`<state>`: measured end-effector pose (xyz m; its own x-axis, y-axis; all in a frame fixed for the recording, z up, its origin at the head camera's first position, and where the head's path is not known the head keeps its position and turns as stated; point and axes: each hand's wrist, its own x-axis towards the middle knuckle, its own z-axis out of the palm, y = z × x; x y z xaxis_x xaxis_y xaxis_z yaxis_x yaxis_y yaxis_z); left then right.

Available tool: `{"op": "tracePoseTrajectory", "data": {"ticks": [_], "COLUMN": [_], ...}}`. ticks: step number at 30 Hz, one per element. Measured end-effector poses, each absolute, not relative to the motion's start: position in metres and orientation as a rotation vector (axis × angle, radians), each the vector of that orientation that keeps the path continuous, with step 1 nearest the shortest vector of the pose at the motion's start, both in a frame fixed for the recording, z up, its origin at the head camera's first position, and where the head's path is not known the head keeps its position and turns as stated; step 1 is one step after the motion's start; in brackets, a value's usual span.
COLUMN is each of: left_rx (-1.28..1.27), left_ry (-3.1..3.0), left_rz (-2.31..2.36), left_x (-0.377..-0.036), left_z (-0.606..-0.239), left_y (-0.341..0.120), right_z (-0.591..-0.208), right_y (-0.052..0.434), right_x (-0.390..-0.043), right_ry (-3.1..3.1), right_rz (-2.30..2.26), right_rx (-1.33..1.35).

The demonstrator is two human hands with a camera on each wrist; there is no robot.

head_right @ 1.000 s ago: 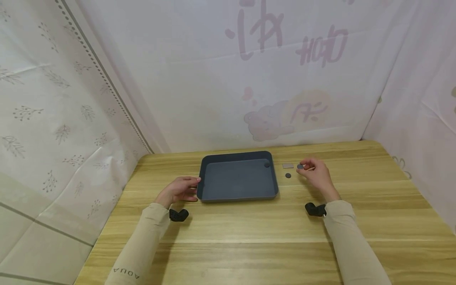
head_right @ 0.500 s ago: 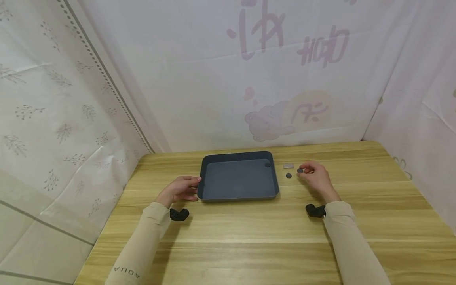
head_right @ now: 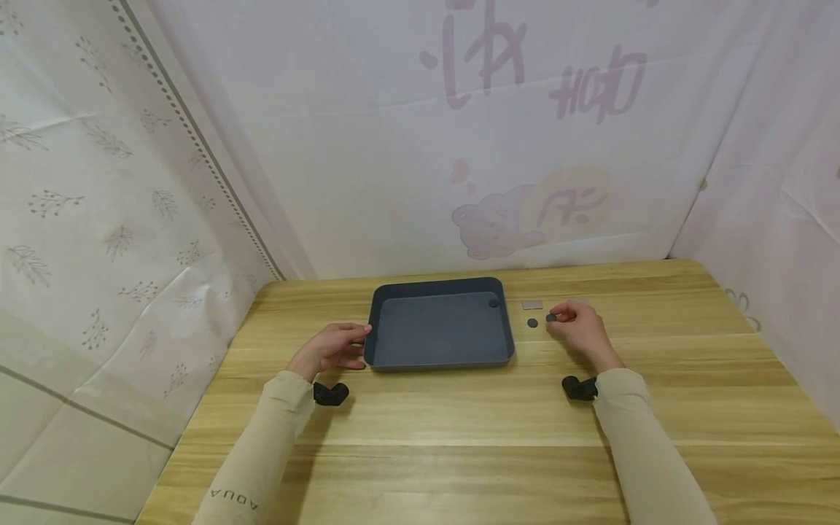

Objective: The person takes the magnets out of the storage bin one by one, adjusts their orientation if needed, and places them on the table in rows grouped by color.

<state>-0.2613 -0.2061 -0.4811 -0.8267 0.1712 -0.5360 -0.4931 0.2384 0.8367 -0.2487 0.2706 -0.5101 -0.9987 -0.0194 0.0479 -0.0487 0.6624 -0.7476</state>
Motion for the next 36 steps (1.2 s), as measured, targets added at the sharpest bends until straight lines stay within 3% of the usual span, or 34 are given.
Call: {"op": "tracePoseTrajectory", "data": {"ticks": [36], "left_rx": [-0.307], "left_ry": [2.008], "left_rz": [1.639], "left_x": [-0.2571], "left_z": [-0.4782], "left_y": [-0.2031], "right_z": [-0.5146], "right_y": [0.2691], "right_x": [-0.2537], "right_ry": [-2.922], "right_rz": [1.245], "right_rx": [0.028]}}
